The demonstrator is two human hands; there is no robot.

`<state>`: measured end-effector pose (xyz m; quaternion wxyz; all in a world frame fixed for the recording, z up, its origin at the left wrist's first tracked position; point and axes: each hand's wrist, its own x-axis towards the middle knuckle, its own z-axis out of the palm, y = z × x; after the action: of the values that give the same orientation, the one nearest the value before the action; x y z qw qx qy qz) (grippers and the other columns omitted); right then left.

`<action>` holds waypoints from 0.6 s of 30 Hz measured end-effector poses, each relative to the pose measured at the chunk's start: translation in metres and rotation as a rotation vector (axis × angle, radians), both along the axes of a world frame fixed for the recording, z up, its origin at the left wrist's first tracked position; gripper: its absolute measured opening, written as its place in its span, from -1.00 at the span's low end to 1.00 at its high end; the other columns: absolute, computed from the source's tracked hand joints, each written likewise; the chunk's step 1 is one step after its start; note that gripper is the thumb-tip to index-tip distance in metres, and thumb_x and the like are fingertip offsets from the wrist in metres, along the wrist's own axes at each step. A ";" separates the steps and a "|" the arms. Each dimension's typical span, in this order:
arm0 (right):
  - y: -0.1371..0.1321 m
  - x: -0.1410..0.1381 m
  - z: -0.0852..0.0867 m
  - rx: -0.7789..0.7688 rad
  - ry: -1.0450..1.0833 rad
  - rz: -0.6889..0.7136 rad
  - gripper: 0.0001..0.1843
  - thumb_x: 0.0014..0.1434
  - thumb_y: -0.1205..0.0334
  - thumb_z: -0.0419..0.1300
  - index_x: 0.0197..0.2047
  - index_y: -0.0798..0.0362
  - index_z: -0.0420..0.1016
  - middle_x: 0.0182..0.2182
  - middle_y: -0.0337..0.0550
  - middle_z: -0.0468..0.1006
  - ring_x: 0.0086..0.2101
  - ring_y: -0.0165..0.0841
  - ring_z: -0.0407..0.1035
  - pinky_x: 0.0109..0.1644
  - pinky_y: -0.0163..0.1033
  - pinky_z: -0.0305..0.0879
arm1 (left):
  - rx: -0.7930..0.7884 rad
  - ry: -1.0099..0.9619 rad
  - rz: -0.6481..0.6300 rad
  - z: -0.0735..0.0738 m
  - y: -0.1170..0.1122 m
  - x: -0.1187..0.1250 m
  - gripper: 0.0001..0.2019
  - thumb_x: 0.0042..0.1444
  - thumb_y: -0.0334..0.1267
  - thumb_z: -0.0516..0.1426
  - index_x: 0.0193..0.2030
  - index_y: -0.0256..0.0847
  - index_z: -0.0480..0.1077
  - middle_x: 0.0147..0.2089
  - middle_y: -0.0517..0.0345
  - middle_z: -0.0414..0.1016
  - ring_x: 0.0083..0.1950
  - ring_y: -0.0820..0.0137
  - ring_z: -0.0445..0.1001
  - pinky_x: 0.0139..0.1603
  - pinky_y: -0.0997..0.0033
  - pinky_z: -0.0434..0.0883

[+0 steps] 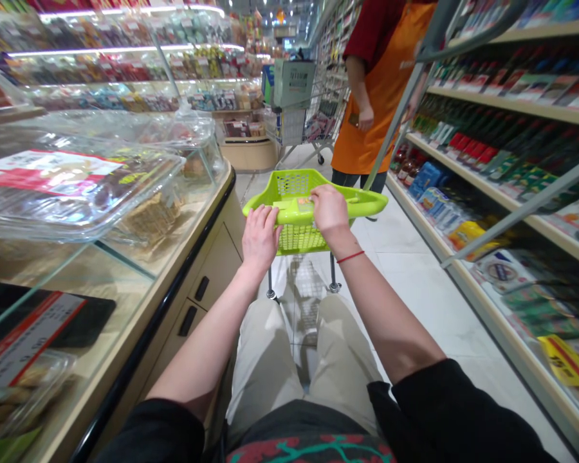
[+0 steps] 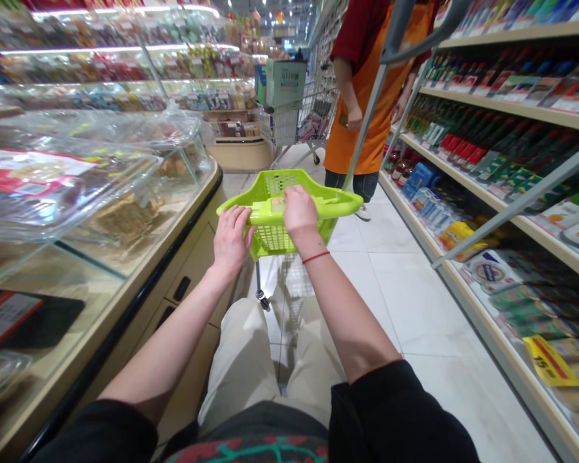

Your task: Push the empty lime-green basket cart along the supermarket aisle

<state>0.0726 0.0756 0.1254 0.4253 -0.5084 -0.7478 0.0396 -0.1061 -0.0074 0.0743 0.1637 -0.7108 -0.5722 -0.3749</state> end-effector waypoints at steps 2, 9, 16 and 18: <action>-0.006 -0.024 0.000 0.051 -0.001 0.057 -0.65 0.29 0.42 0.06 0.04 0.09 0.57 -0.06 0.04 0.62 -0.07 -0.16 0.51 0.15 -0.07 0.42 | 0.001 0.001 -0.003 0.000 0.000 0.000 -0.60 0.36 -0.26 0.07 0.30 -0.23 0.35 0.28 -0.18 0.46 0.42 0.11 0.31 0.54 -0.12 0.10; -0.023 -0.030 -0.012 0.204 -0.121 0.185 -0.74 0.41 0.21 0.09 -0.06 0.10 0.60 0.02 0.10 0.62 0.05 -0.13 0.47 0.26 -0.05 0.34 | 0.032 0.041 0.015 0.001 -0.001 -0.003 -0.62 0.36 -0.28 0.08 0.27 -0.25 0.37 0.26 -0.17 0.48 0.39 0.12 0.35 0.51 -0.05 0.16; -0.008 0.028 -0.021 0.204 -0.005 0.105 -0.71 0.40 0.22 0.09 -0.12 0.08 0.65 0.01 0.08 0.62 0.02 -0.16 0.49 0.23 -0.06 0.37 | 0.040 0.057 0.019 0.001 -0.001 -0.003 -0.63 0.36 -0.29 0.08 0.27 -0.20 0.38 0.25 -0.12 0.49 0.38 0.14 0.37 0.52 0.00 0.18; -0.005 0.037 -0.019 0.170 0.044 0.014 -0.72 0.38 0.24 0.09 -0.16 0.09 0.65 -0.03 0.09 0.63 -0.01 -0.14 0.49 0.20 -0.04 0.38 | 0.043 0.051 0.019 0.001 -0.001 -0.003 -0.63 0.35 -0.29 0.09 0.27 -0.21 0.37 0.25 -0.12 0.50 0.38 0.14 0.37 0.52 0.00 0.18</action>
<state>0.1092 0.0706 0.1064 0.4828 -0.4645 -0.7424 -0.0099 -0.1090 -0.0080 0.0749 0.1972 -0.7112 -0.5661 -0.3673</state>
